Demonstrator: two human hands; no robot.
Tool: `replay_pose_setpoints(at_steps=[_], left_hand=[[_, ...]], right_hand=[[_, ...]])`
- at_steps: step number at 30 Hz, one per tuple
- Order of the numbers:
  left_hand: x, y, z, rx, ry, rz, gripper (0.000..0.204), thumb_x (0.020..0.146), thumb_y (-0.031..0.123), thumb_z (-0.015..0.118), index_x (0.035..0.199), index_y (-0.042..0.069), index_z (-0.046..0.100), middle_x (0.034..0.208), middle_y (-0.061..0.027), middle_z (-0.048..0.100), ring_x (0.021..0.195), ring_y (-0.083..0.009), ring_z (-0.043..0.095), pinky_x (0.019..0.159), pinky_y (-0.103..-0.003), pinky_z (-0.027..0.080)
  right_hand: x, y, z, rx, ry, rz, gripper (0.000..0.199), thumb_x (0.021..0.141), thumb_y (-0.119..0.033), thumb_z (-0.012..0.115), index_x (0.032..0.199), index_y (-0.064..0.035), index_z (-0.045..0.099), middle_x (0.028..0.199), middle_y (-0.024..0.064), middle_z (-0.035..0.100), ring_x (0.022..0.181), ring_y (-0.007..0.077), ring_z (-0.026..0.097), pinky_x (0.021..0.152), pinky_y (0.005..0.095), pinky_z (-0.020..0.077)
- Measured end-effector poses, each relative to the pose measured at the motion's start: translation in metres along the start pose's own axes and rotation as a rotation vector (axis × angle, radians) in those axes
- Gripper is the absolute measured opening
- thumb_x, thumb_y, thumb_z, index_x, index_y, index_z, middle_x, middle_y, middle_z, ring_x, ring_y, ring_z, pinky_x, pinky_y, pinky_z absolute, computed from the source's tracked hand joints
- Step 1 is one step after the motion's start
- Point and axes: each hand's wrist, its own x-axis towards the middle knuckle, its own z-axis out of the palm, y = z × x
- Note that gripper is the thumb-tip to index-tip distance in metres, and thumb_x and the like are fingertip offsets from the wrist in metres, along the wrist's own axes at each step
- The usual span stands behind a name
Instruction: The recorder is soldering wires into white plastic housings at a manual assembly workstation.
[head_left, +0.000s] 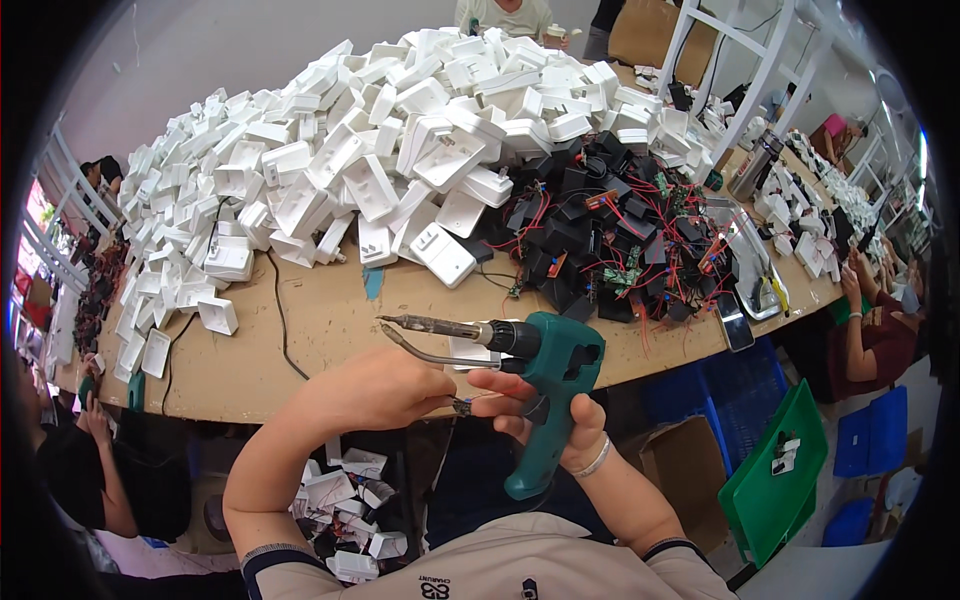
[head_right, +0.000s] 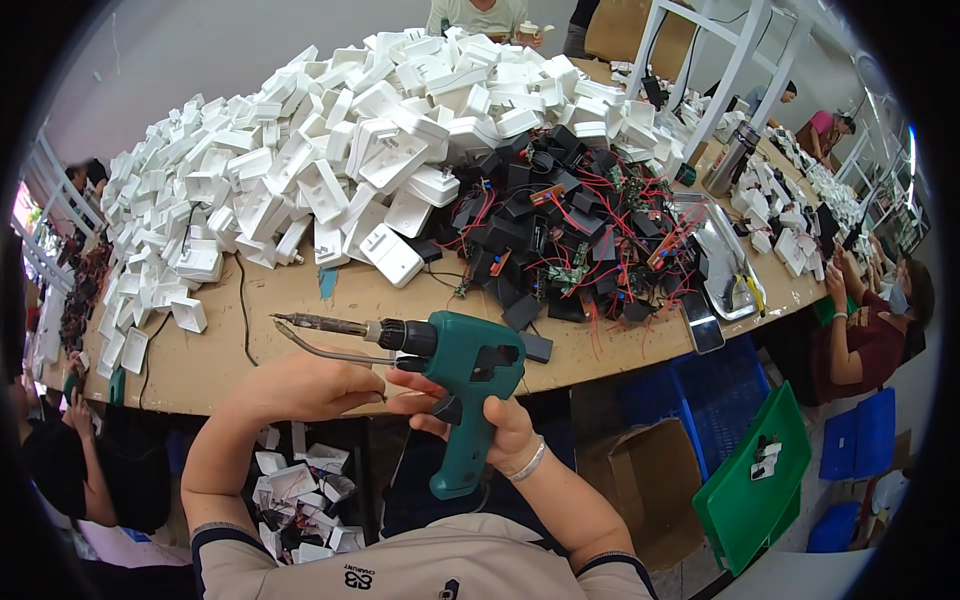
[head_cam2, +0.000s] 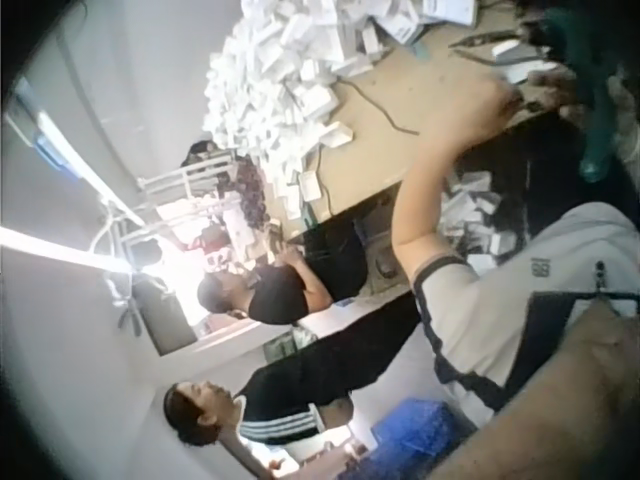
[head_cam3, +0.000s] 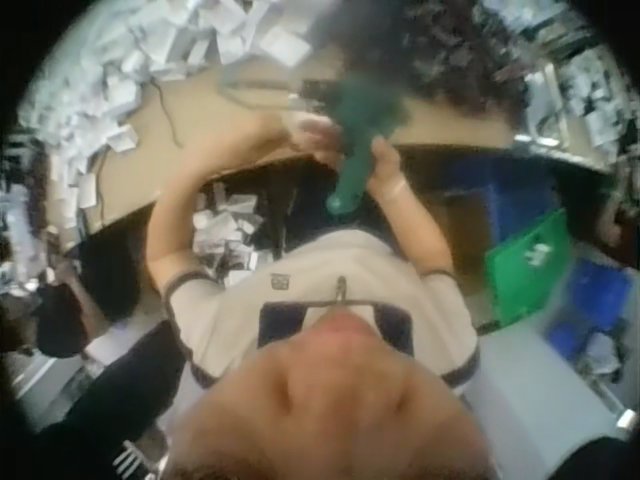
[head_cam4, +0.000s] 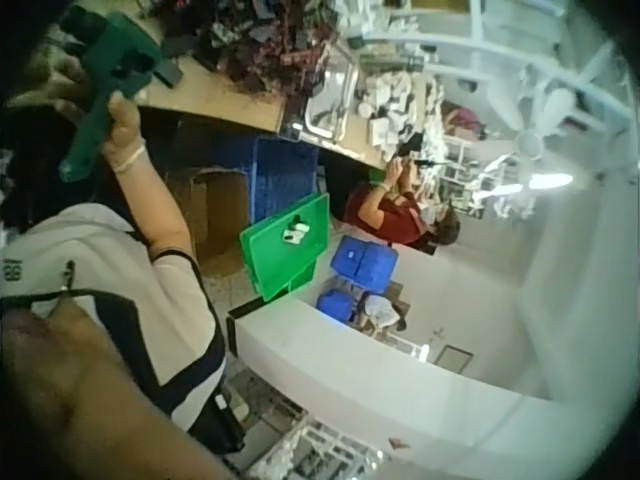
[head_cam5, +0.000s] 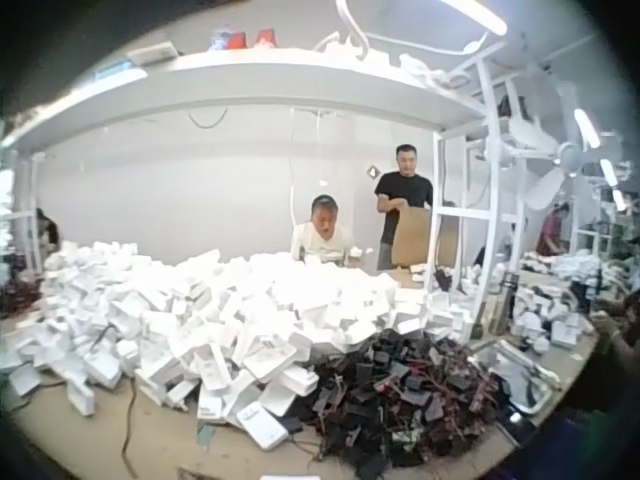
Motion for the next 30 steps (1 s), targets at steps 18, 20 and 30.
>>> replay_pose_setpoints(at_steps=[18,20,30], left_hand=[[-0.021,-0.049,0.069,0.272,0.489,0.051,0.033,0.066,0.020,0.067,0.097,0.010,0.062,0.089,-0.0084,0.060,0.088,-0.0276,0.058,0.072,-0.038,0.046],[-0.020,-0.044,0.063,0.156,0.538,0.039,0.044,0.065,0.021,0.068,0.105,0.007,0.058,0.105,-0.0138,0.054,0.092,-0.0316,0.053,0.077,-0.040,0.044],[0.019,-0.035,0.081,-0.357,0.478,0.217,0.029,0.077,0.011,0.056,0.105,0.003,0.055,0.089,-0.0113,0.059,0.085,-0.0297,0.056,0.074,-0.037,0.043]], right_hand=[[0.006,0.047,-0.035,-0.024,0.153,-0.015,0.079,0.074,-0.042,0.067,0.130,0.0021,0.033,0.129,0.0230,0.039,0.121,0.0344,0.040,0.097,0.0382,0.0384],[0.012,0.038,-0.039,-0.063,0.104,-0.019,0.081,0.071,-0.045,0.068,0.128,0.0035,0.036,0.125,0.0225,0.043,0.114,0.0332,0.048,0.090,0.0381,0.0446],[0.011,0.036,-0.054,-0.030,-0.033,-0.080,0.081,0.073,-0.054,0.063,0.118,0.0098,0.042,0.111,0.0241,0.052,0.093,0.0290,0.059,0.080,0.0359,0.0501]])
